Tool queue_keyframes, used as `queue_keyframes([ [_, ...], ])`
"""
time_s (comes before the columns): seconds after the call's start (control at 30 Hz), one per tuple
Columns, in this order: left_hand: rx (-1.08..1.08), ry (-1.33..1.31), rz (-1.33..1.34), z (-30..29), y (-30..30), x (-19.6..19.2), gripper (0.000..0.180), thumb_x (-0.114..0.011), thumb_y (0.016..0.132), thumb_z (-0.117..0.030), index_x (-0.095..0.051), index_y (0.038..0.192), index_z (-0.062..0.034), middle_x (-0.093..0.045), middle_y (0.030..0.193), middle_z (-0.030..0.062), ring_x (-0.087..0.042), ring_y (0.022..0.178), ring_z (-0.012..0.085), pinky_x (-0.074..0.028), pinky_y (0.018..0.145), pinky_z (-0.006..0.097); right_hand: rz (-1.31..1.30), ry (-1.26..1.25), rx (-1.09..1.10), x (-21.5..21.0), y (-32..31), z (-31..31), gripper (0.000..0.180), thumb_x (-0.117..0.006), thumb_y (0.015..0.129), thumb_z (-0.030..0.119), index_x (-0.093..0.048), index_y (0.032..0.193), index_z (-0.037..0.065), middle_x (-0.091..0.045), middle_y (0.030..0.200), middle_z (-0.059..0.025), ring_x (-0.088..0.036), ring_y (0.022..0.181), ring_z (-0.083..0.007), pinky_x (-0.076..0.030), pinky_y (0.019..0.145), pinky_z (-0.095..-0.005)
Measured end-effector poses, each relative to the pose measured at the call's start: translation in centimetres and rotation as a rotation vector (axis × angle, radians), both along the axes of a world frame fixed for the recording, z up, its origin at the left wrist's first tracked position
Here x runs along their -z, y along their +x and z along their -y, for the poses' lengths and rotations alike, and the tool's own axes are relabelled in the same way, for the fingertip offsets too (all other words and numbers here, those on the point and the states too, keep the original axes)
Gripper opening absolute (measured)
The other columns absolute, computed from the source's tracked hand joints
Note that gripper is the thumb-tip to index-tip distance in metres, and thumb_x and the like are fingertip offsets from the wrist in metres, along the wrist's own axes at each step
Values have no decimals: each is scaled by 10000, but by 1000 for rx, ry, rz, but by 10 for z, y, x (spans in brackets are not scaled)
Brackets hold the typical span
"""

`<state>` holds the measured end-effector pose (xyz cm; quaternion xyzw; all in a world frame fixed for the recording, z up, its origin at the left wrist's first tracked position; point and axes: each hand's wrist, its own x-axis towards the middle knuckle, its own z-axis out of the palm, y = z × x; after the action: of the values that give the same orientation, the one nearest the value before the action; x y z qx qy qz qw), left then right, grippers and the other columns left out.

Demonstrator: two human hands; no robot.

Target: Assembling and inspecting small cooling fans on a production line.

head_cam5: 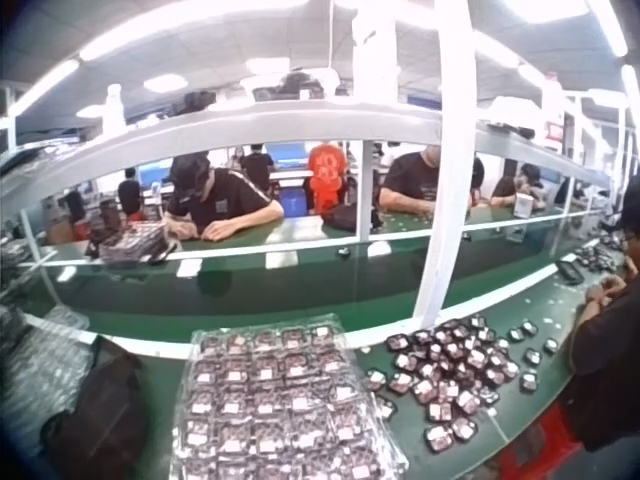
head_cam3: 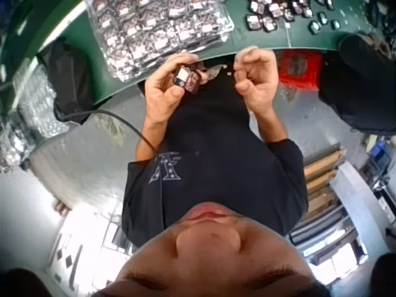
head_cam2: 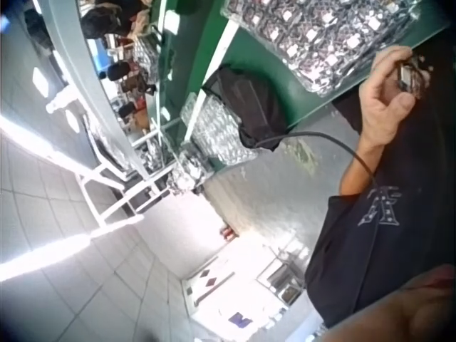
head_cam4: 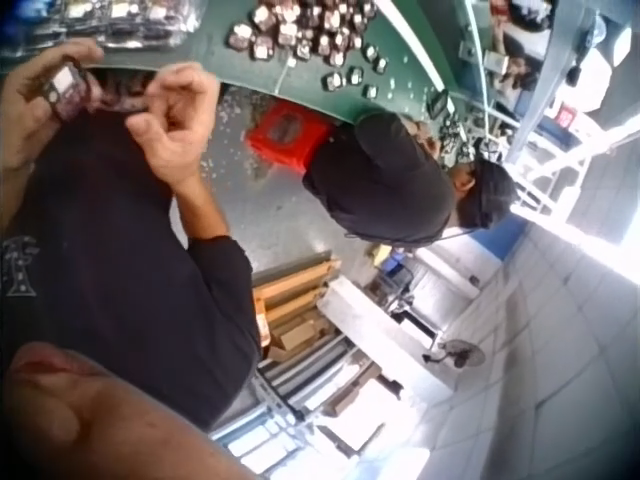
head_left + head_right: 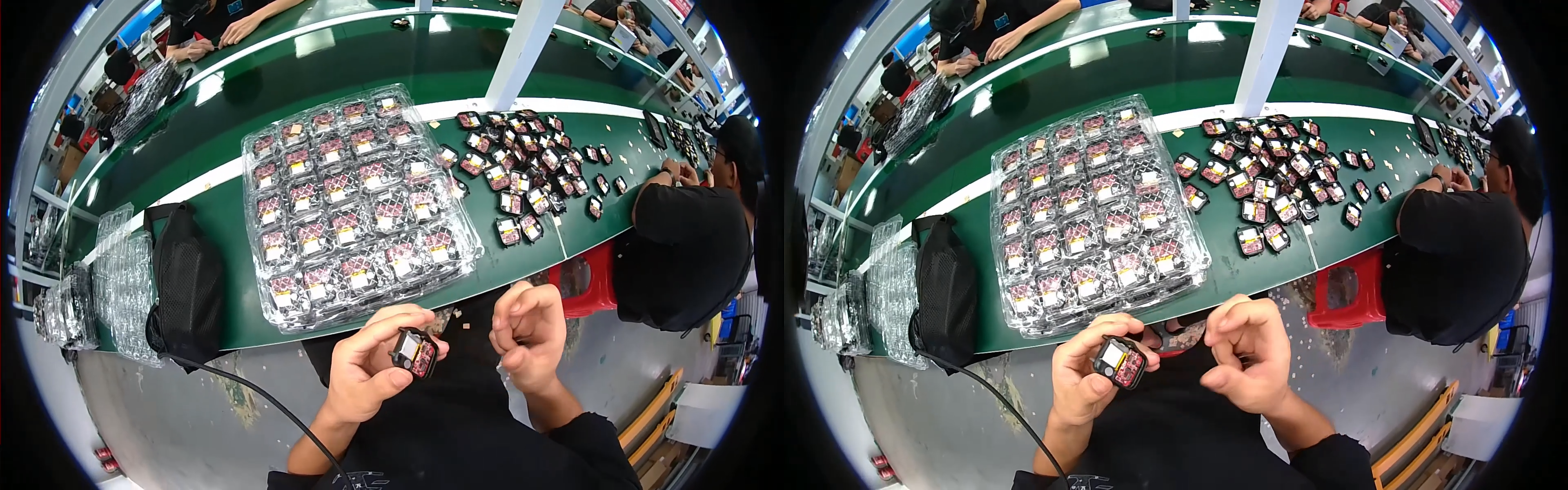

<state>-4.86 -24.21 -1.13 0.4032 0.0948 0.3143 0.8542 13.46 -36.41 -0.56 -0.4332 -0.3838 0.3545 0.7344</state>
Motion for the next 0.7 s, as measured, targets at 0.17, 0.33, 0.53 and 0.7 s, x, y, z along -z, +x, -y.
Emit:
queue_keyframes([
  [0.17,-107,32,-75,1,-4,10,691,-841,851,-321,-565,1321,103,-554,1225,209,-712,1034,395,-627,893,513,-813,-403,-375,53,-2,24,364,-647,1000,228,-450,1287,121,-506,897,-70,-354,593,-84,-305,499,-214],
  [0.33,-176,100,-118,0,-3,5,704,-851,845,-333,-565,1326,94,-554,1221,191,-705,1060,386,-624,908,509,-827,-581,-565,77,-40,53,134,-571,1059,173,-510,1152,99,-535,844,-23,-469,658,-85,-388,537,-252],
  [0.53,-217,189,-178,-2,-4,1,697,-863,835,-296,-568,1347,74,-556,1234,182,-687,1094,359,-598,937,465,55,-610,-477,51,-27,50,255,-534,1088,256,-549,1184,20,-510,794,24,-456,688,-52,-382,613,-237],
  [0.7,-159,276,-125,-5,-11,2,605,-783,861,21,-523,1400,109,-497,1337,177,-601,1251,322,-520,1040,419,581,-342,-175,-9,-8,14,361,-645,995,118,-614,1322,-33,-561,771,-76,-535,647,-212,-467,662,-307],
])
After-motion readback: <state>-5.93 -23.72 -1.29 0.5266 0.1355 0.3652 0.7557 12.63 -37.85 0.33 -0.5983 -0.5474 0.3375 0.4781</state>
